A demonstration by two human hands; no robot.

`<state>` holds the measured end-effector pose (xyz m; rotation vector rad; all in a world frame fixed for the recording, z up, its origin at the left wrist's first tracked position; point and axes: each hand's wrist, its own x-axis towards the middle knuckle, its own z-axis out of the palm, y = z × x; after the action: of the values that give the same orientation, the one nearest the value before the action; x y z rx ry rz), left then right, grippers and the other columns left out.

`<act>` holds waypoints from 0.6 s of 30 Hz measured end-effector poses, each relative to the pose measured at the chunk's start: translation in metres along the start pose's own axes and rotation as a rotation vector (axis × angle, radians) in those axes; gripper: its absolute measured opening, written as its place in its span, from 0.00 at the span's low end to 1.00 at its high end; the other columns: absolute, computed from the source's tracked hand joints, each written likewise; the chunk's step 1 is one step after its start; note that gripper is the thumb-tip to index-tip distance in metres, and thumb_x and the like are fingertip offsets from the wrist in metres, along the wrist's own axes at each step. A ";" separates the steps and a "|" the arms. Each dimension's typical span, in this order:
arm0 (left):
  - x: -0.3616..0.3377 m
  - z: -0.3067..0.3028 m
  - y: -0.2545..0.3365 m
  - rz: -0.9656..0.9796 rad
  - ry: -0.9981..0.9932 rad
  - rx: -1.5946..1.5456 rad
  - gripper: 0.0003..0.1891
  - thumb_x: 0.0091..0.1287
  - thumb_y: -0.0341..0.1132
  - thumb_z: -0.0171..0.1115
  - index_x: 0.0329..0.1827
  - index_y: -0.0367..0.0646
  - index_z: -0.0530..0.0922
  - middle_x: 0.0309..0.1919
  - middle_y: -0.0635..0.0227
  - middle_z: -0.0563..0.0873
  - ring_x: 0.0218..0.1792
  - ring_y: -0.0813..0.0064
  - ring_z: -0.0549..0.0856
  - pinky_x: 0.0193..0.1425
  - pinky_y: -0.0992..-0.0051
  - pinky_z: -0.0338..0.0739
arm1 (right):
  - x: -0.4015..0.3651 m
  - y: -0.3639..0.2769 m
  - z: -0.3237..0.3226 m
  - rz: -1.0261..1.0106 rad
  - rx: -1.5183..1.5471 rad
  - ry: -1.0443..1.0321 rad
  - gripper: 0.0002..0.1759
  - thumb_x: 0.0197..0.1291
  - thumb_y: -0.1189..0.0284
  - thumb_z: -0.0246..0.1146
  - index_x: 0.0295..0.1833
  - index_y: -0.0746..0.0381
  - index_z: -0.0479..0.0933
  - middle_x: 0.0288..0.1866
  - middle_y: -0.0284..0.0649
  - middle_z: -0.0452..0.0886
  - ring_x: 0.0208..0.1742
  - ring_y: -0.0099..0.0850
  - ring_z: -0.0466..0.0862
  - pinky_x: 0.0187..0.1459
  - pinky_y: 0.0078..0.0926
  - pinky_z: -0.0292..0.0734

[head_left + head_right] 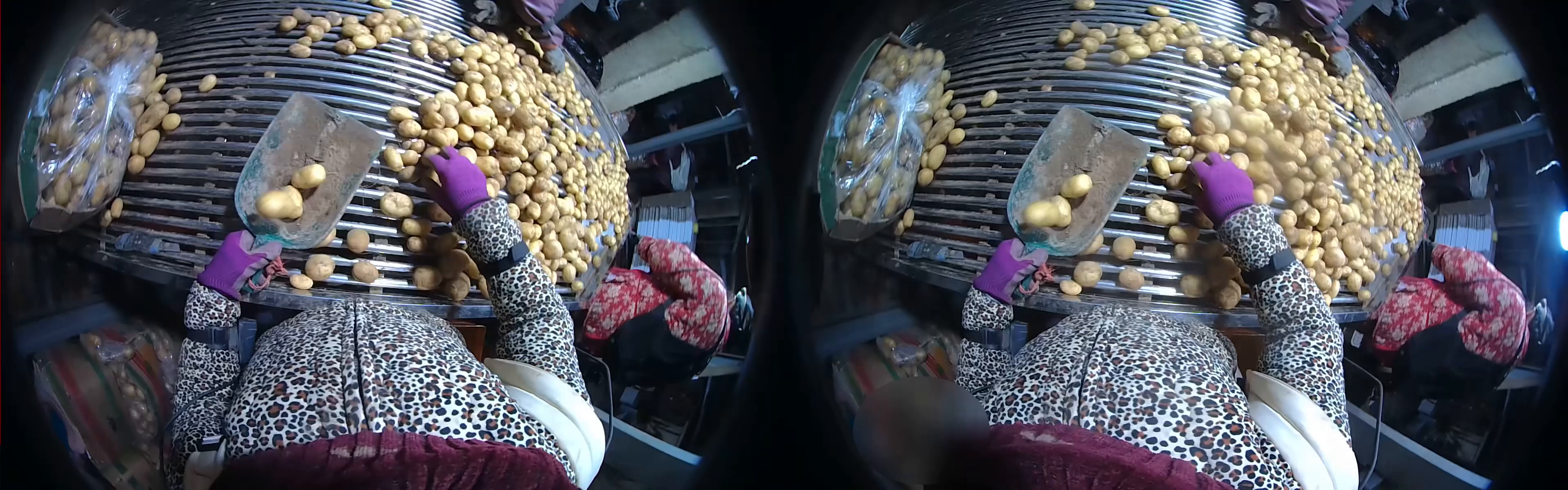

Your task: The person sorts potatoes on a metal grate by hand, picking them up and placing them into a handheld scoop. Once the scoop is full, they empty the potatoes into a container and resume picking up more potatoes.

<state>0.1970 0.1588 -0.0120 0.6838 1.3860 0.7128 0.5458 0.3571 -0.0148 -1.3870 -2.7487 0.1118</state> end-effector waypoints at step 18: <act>-0.005 0.006 0.006 0.035 0.029 0.100 0.11 0.70 0.38 0.61 0.38 0.37 0.77 0.25 0.69 0.82 0.23 0.82 0.80 0.26 0.79 0.74 | 0.023 -0.007 -0.033 0.030 0.991 0.125 0.31 0.56 0.60 0.72 0.64 0.57 0.74 0.56 0.43 0.82 0.56 0.32 0.81 0.58 0.32 0.77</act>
<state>0.2028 0.1580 -0.0038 0.7801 1.4470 0.6869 0.5294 0.3733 0.0193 -1.0533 -2.0167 1.1431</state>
